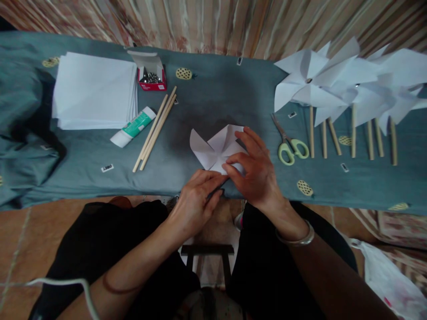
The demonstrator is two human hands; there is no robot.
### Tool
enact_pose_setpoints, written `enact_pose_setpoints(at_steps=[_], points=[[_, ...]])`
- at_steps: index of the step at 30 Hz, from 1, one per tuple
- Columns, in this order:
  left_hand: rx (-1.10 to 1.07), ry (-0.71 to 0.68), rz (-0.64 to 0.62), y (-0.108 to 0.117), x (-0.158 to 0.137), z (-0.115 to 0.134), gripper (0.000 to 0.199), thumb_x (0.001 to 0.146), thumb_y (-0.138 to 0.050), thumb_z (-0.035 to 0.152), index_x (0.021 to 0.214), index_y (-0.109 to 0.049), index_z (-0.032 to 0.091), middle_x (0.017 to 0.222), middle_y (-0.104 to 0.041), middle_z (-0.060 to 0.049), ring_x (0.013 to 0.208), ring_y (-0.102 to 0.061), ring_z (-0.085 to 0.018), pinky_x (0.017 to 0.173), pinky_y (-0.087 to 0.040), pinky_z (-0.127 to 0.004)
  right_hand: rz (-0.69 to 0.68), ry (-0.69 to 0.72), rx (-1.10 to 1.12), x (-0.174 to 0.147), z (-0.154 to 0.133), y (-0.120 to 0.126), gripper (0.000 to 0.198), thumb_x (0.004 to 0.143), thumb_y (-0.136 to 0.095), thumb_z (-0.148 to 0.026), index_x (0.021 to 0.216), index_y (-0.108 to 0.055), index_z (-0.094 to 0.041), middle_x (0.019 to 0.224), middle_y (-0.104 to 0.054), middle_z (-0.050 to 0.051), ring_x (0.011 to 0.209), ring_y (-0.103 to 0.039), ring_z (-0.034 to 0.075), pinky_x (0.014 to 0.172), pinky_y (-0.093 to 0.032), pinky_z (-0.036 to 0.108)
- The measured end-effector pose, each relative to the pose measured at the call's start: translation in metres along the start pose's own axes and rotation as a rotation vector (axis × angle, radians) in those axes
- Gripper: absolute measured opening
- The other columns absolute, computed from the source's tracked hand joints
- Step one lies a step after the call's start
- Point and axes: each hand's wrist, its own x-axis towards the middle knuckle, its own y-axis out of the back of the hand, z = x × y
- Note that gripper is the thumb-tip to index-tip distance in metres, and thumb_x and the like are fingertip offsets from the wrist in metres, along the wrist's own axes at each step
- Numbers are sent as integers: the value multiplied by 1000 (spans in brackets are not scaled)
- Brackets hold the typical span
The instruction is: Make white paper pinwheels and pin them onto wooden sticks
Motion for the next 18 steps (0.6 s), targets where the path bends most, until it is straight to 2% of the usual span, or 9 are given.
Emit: enact_pose_setpoints(at_steps=[4, 7, 12, 18], points=[[-32, 30, -15, 1, 3, 0, 29, 91, -52, 12, 115, -66, 19, 104, -67, -7, 101, -61, -20, 88, -53, -38, 65, 58, 7, -2, 6, -5, 12, 83, -63, -18, 77, -66, -28, 141, -53, 1, 140, -37, 31, 111, -38, 58], [-44, 49, -23, 1, 5, 1, 29, 90, -52, 13, 114, -66, 19, 104, -67, -8, 102, -60, -20, 90, -52, -38, 111, 85, -18, -4, 9, -8, 12, 84, -63, -20, 79, -67, -30, 140, -55, -2, 139, -40, 30, 109, -41, 56], [-55, 56, -20, 1, 6, 2, 28, 90, -52, 12, 113, -67, 18, 103, -67, -8, 101, -60, -20, 89, -52, -38, 73, 89, -56, -4, 10, -6, 14, 85, -61, -22, 87, -70, -33, 141, -53, -5, 140, -39, 29, 109, -41, 57], [-55, 58, -34, 2, 8, 2, 27, 90, -53, 12, 112, -68, 19, 101, -67, -7, 101, -61, -20, 89, -52, -38, 93, 96, -95, -4, 10, -6, 11, 86, -60, -24, 77, -67, -26, 141, -54, 0, 139, -40, 28, 110, -41, 53]])
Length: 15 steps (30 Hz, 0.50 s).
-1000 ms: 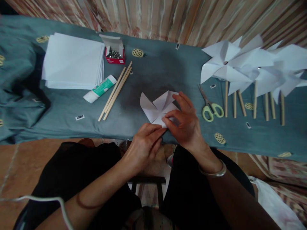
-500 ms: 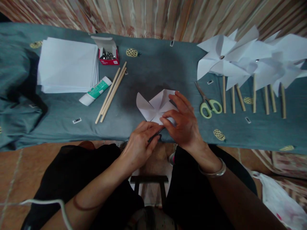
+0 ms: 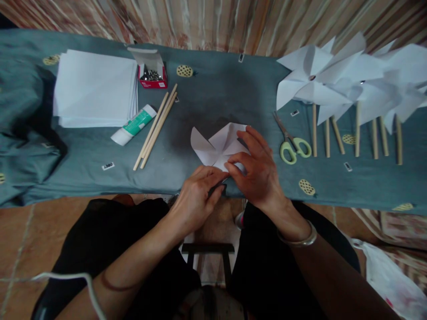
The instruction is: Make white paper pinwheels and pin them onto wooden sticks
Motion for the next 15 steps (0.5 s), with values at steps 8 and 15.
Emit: enact_pose_setpoints(at_steps=[8, 15], points=[[4, -8, 0, 0, 1, -1, 28, 90, -53, 13, 112, -68, 18, 102, -68, -8, 102, -61, -20, 89, -52, -38, -71, 0, -60, 1, 0, 3, 18, 89, -57, -25, 94, -71, -34, 141, -54, -3, 140, -38, 30, 108, -42, 55], [6, -21, 4, 0, 1, -2, 28, 89, -53, 10, 111, -68, 19, 101, -68, -7, 100, -61, -19, 89, -52, -36, -63, 7, -104, 2, -3, 5, 15, 87, -59, -25, 76, -69, -27, 138, -57, 1, 138, -41, 28, 106, -46, 49]])
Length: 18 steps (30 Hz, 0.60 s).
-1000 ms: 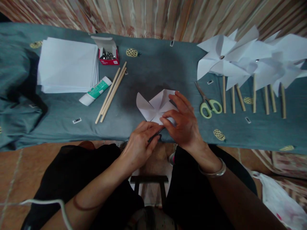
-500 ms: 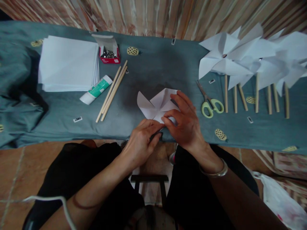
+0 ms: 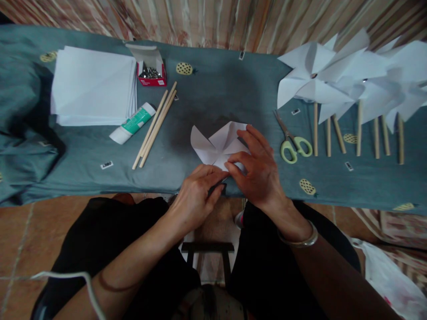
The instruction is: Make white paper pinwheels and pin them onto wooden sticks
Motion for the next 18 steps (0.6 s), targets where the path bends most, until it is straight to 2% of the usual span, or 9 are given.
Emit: enact_pose_setpoints(at_steps=[11, 18], points=[[4, -1, -10, 0, 1, 0, 28, 89, -53, 10, 112, -68, 18, 99, -68, -7, 99, -61, -19, 88, -52, -36, 59, -17, 59, -1, -2, -3, 13, 85, -61, -22, 80, -70, -30, 135, -59, 1, 137, -43, 29, 104, -46, 52], [-5, 10, -20, 0, 1, 1, 28, 90, -51, 11, 111, -69, 19, 99, -68, -7, 100, -62, -20, 88, -53, -37, 16, 1, 78, -2, -1, -2, 25, 89, -55, -21, 104, -69, -35, 141, -53, -2, 141, -37, 30, 108, -42, 53]])
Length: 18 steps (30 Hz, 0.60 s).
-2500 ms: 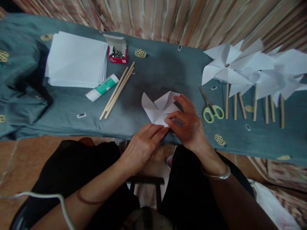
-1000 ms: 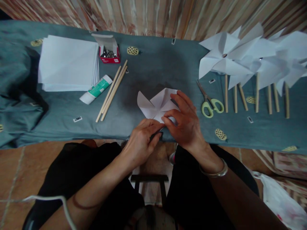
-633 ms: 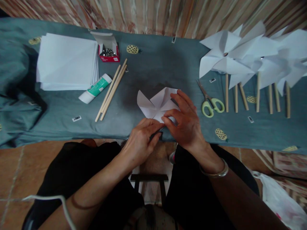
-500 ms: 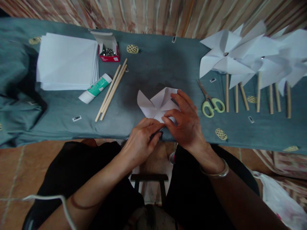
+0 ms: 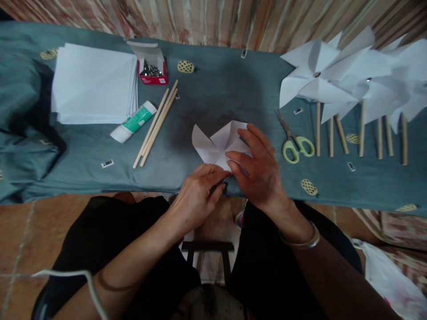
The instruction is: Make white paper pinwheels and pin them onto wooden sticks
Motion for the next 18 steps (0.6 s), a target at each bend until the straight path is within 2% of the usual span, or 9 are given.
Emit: enact_pose_setpoints(at_steps=[5, 13, 18], points=[[7, 1, 2, 0, 0, 1, 27, 90, -51, 11, 109, -69, 18, 98, -68, -7, 100, -62, -20, 87, -53, -37, -140, 9, -43, -1, 0, 7, 34, 92, -51, -20, 116, -66, -37, 148, -45, -3, 146, -28, 32, 113, -36, 54], [22, -10, 22, 0, 0, 1, 25, 90, -51, 11, 107, -69, 14, 98, -69, -9, 99, -62, -21, 87, -53, -37, -102, -1, -86, -2, -5, 10, 30, 93, -45, -20, 104, -70, -33, 146, -49, -1, 143, -34, 30, 110, -41, 52], [16, -16, 17, -1, 0, 1, 25, 90, -51, 10, 106, -69, 14, 99, -69, -9, 100, -62, -21, 87, -53, -37, -120, 2, -14, -3, -3, 8, 32, 92, -47, -19, 112, -68, -34, 148, -46, -3, 146, -28, 32, 113, -37, 55]])
